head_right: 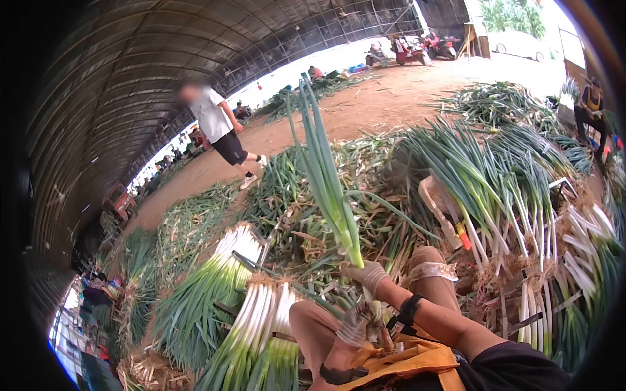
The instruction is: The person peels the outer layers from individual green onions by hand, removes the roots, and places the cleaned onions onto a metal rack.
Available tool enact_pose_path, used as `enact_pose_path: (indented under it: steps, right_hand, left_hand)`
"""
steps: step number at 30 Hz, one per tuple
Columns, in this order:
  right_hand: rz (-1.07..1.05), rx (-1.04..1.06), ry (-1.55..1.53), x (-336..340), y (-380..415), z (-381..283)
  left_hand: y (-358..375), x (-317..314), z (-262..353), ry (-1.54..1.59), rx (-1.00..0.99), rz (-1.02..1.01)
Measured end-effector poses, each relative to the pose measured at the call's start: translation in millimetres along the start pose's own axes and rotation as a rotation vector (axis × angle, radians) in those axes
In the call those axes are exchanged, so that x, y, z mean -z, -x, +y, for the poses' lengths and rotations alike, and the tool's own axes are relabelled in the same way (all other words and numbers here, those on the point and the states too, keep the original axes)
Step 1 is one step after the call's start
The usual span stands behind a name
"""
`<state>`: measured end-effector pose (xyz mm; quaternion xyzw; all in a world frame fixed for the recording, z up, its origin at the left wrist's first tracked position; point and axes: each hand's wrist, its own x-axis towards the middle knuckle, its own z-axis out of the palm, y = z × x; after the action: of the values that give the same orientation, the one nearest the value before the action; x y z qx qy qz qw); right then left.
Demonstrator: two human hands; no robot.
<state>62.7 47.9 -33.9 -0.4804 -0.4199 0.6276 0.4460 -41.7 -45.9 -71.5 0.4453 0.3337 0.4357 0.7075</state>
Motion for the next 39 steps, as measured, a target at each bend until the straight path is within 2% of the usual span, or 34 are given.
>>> enact_pose_path:
  steps: [7,10,16,19,22,31,34,35,38,39]
  right_hand:
    - [0.01,-0.004,-0.025,0.7,-5.0,6.1]
    - [0.011,0.0,-0.023,1.5,-6.6,8.0]
    - [0.032,-0.011,0.02,-0.1,-2.6,2.3]
    - [0.038,0.014,0.012,-0.5,-7.4,8.8]
    - [0.049,-0.026,0.071,-0.6,-5.2,5.6]
    - [0.039,-0.005,0.036,2.0,-17.3,20.2]
    - [0.082,0.054,-0.004,0.3,-17.8,19.3]
    - [0.086,-0.012,-0.011,2.9,-14.2,15.7]
    - [0.101,0.01,0.016,6.8,-16.4,17.8]
    - [0.108,0.009,0.031,7.9,-17.7,18.1]
  left_hand:
    - [-4.4,6.3,-11.0,-0.033,0.009,0.036]
    - [-2.6,3.2,-7.4,-0.076,-0.051,0.042]
    - [0.7,-4.1,1.7,-0.016,-0.014,0.028]
    - [-0.8,2.4,0.8,-0.198,-0.084,-0.037]
    - [2.7,2.5,6.9,-0.158,-0.022,-0.095]
    - [6.9,7.9,2.3,-0.087,0.078,-0.063]
    - [5.9,11.1,-7.5,-0.103,0.029,-0.083]
    - [6.6,18.8,-13.7,-0.043,0.104,-0.105]
    - [16.8,21.1,-6.2,-0.058,0.126,-0.171]
    - [26.5,8.7,13.1,-0.001,0.16,-0.141]
